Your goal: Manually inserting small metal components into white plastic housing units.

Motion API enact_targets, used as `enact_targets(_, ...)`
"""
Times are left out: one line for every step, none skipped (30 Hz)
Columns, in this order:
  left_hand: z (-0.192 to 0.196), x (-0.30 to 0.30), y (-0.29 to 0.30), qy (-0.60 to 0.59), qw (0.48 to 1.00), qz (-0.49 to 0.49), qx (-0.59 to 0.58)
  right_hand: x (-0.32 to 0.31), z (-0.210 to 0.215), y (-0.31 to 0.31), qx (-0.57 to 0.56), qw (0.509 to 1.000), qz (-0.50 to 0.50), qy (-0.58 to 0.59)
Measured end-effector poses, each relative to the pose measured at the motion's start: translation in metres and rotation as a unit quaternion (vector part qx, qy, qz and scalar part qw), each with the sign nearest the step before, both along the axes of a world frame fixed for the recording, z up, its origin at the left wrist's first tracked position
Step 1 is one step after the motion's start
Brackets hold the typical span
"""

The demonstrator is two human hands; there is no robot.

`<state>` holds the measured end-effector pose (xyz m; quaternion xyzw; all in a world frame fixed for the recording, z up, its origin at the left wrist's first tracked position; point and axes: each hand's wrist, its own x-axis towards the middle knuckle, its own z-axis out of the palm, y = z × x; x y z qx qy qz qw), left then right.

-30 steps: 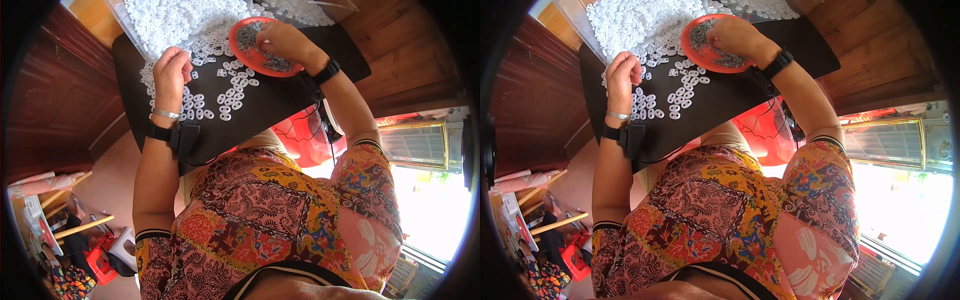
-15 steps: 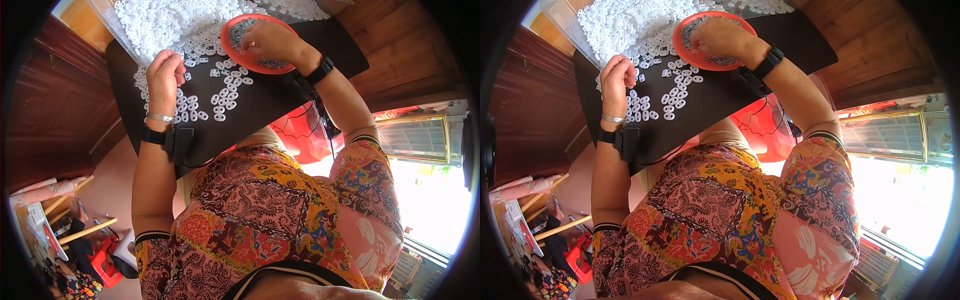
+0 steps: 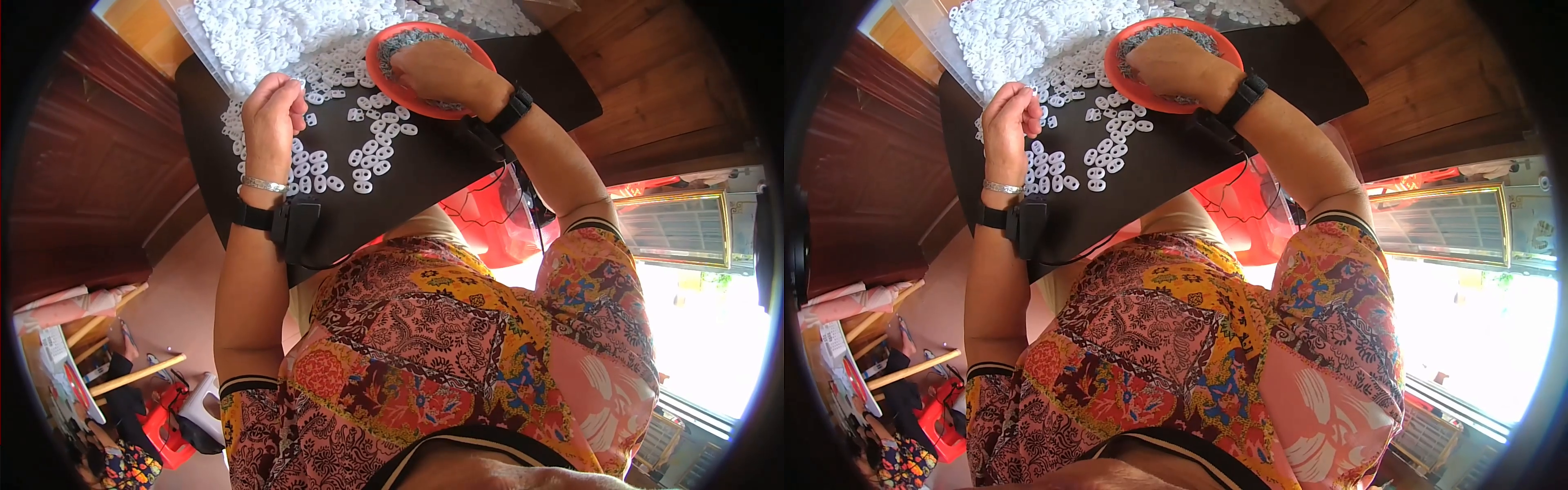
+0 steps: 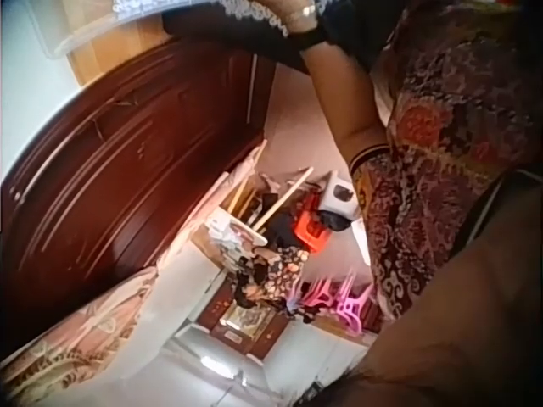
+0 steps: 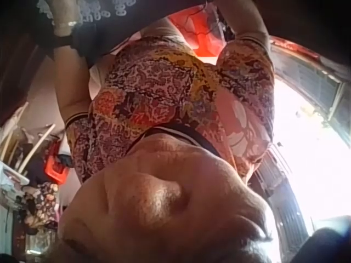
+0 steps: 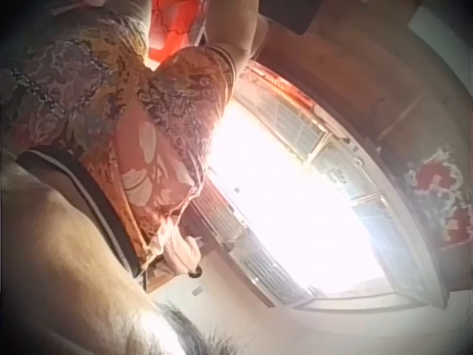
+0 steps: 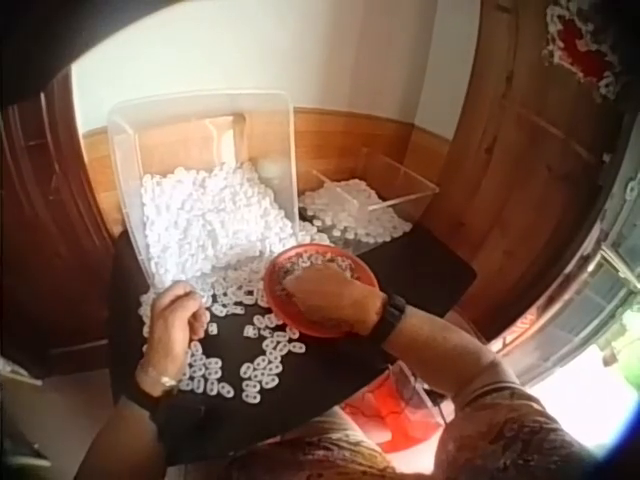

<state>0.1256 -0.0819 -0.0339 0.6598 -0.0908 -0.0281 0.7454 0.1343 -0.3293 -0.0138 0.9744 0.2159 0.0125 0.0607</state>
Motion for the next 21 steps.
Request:
enact_targets(0.000,-0.001,0.000,0.002,1.000,0.003,0.003,-0.002,-0.001,-0.003,-0.008,1.000,-0.017,-0.008)
enact_targets(0.000,0.000,-0.001,0.002,1.000,0.002,0.003,-0.001,-0.003,-0.008,-0.009,1.000,-0.017,-0.008)
enact_targets(0.000,0.000,-0.001,0.002,1.000,0.003,0.007,0.002,-0.007,-0.015,-0.003,0.999,-0.012,-0.039)
enact_targets(0.000,0.001,-0.001,0.001,1.000,0.004,0.010,0.003,-0.005,-0.018,0.002,0.998,-0.005,-0.070)
enact_targets(0.000,0.000,0.000,0.001,1.000,0.005,0.010,0.002,-0.003,-0.020,0.001,0.998,-0.004,-0.070)
enact_targets(0.001,0.000,0.000,0.001,1.000,0.004,0.012,0.000,0.002,-0.021,0.038,0.998,-0.012,-0.057)
enact_targets(0.001,-0.001,-0.001,0.001,1.000,0.001,0.015,-0.002,0.005,-0.022,0.075,0.996,-0.023,-0.044)
enact_targets(0.000,0.000,-0.001,0.001,1.000,0.000,0.015,-0.001,0.005,-0.023,0.076,0.996,-0.024,-0.044)
enact_targets(-0.001,0.000,0.000,0.000,1.000,-0.002,0.016,0.000,0.004,-0.024,0.093,0.995,0.002,-0.045)
enact_targets(-0.002,0.001,0.000,-0.002,1.000,-0.006,0.017,0.001,0.004,-0.025,0.109,0.993,0.027,-0.045)
enact_targets(-0.001,0.001,0.000,-0.002,1.000,-0.008,0.017,0.000,0.003,-0.023,0.110,0.993,0.025,-0.045)
enact_targets(-0.001,0.001,-0.001,0.003,1.000,-0.006,0.021,-0.001,0.001,-0.019,0.134,0.991,0.010,-0.010)
enact_targets(0.000,0.001,0.000,0.007,1.000,-0.003,0.026,-0.001,-0.001,-0.015,0.158,0.987,-0.005,0.027)
enact_targets(-0.001,0.001,0.000,0.008,1.000,-0.004,0.027,-0.002,0.000,-0.010,0.159,0.987,-0.005,0.027)
enact_targets(-0.003,0.002,0.000,0.007,1.000,-0.005,0.015,-0.003,0.002,-0.006,0.109,0.993,-0.020,0.028)
enact_targets(-0.004,0.002,0.000,0.007,1.000,-0.006,0.004,-0.003,0.003,-0.002,0.058,0.997,-0.034,0.029)
enact_targets(-0.003,0.002,0.000,0.007,1.000,-0.006,0.005,-0.002,0.002,0.000,0.058,0.997,-0.034,0.029)
enact_targets(-0.003,0.002,0.000,0.002,1.000,-0.006,0.010,-0.002,0.001,0.002,0.041,0.998,-0.042,0.025)
enact_targets(-0.002,0.001,0.000,-0.003,1.000,-0.005,0.015,-0.002,0.001,0.003,0.023,0.998,-0.050,0.021)
enact_targets(-0.003,0.001,0.000,-0.003,1.000,-0.005,0.014,-0.001,0.000,0.002,0.023,0.998,-0.050,0.021)
enact_targets(-0.003,0.002,-0.001,-0.002,1.000,-0.007,0.009,-0.001,-0.003,0.000,0.028,0.999,-0.028,0.002)
